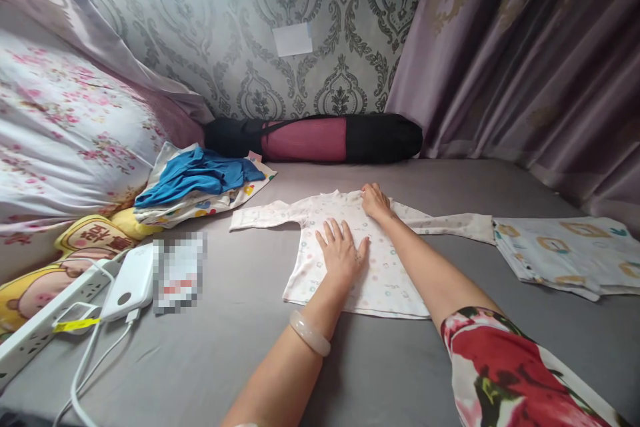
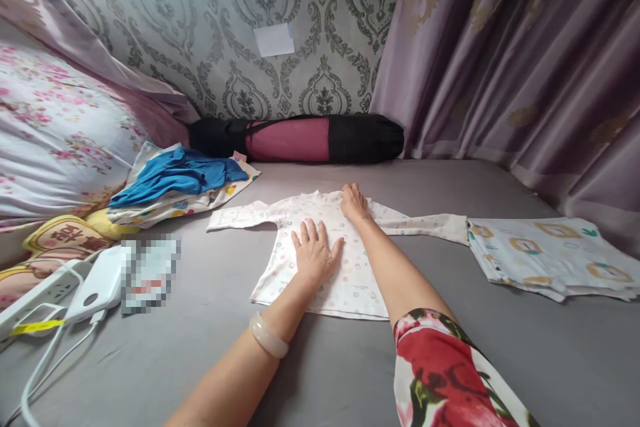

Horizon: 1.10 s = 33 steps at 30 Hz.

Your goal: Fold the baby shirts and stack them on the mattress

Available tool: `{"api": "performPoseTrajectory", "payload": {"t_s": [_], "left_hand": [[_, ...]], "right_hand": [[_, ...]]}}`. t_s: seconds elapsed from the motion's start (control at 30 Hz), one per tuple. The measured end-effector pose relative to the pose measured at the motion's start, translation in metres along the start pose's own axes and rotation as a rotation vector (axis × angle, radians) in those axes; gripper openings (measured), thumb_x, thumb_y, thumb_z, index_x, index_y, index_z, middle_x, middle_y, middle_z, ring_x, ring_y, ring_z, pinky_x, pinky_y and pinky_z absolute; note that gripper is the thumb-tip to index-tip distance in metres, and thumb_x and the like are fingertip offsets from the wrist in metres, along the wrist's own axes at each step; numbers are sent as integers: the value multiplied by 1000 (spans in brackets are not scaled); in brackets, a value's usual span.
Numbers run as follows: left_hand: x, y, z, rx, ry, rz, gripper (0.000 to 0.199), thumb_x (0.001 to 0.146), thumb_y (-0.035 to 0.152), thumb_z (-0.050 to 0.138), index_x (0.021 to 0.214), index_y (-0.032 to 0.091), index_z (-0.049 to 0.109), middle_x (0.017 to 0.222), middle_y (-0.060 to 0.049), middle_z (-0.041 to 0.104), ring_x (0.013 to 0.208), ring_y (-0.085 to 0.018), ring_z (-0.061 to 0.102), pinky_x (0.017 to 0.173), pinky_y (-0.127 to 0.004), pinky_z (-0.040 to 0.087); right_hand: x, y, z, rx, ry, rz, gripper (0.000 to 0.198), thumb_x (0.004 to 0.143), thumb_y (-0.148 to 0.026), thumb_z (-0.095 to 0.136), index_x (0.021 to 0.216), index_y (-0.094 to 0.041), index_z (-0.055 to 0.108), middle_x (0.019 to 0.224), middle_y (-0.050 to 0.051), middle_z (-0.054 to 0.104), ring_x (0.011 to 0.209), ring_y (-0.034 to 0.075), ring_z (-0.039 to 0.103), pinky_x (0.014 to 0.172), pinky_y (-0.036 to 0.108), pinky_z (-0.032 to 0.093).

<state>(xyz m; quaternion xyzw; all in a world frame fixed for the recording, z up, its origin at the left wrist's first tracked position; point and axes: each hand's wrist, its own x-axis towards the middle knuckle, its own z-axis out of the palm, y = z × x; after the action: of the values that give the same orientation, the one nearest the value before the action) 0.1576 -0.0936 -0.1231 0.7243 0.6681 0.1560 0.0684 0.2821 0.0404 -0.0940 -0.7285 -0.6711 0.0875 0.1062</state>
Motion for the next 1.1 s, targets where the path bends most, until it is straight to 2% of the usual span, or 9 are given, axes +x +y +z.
{"api": "performPoseTrajectory", "payload": {"t_s": [0.1,0.2,0.3,0.4,0.47,0.63,0.87,0.97,1.1], "left_hand": [[1,-2,-2,-6,-11,12,76,93,61,31,146,7,40,153,-26,31,144,-43,21,114,-63,16],[5,-7,-8,-40,24,-4,66,96,55,28,139,9,47,149,-23,40,141,-39,32,113,-57,25],[10,-15,-12,-63,75,-77,57,97,45,30,134,7,51,145,-23,45,138,-36,36,112,-50,30],[13,-22,-14,-62,69,-117,53,96,36,36,136,3,47,147,-24,42,142,-36,31,115,-48,26],[14,-26,-13,-74,61,-109,53,95,32,38,137,1,45,149,-25,40,143,-36,28,116,-48,25],[16,-29,-10,-86,60,-100,53,94,33,39,137,1,45,150,-24,38,143,-35,29,116,-48,27],[25,-37,-10,-44,9,-123,68,95,45,38,145,-1,37,155,-22,31,146,-33,23,120,-46,19],[27,-39,-7,-5,39,-128,64,97,42,30,146,0,37,155,-20,30,147,-32,22,121,-46,15],[28,-38,-3,31,63,-121,62,99,37,24,146,0,36,155,-20,31,147,-31,22,121,-47,15]], "right_hand": [[-3,-6,-2,-11,-35,36,34,97,-21,38,126,-19,54,131,14,51,114,26,58,92,35,44],[-6,-20,-7,-44,-46,3,36,95,-18,39,128,-17,54,132,17,50,114,28,58,94,37,43],[-7,-39,-7,-40,-12,-149,43,95,-14,32,133,-18,51,137,16,48,115,27,57,93,38,43],[-6,-59,0,-29,-38,-316,50,92,-6,29,136,-22,49,141,11,47,117,24,55,93,36,42],[-5,-69,5,-53,-85,-365,53,90,-3,29,134,-23,50,140,10,48,117,24,54,93,35,42],[-1,-82,12,-128,-160,-264,48,91,-3,26,123,-20,57,131,12,52,113,24,56,92,36,41],[0,-83,30,10,47,-166,42,90,-4,28,123,-16,51,126,16,51,105,24,59,85,34,44],[2,-80,41,64,99,-159,40,91,-5,28,122,-15,52,126,17,51,106,26,58,85,36,45],[3,-74,48,118,150,-195,39,92,-11,32,127,-11,49,132,19,48,115,29,53,93,40,44]]}}
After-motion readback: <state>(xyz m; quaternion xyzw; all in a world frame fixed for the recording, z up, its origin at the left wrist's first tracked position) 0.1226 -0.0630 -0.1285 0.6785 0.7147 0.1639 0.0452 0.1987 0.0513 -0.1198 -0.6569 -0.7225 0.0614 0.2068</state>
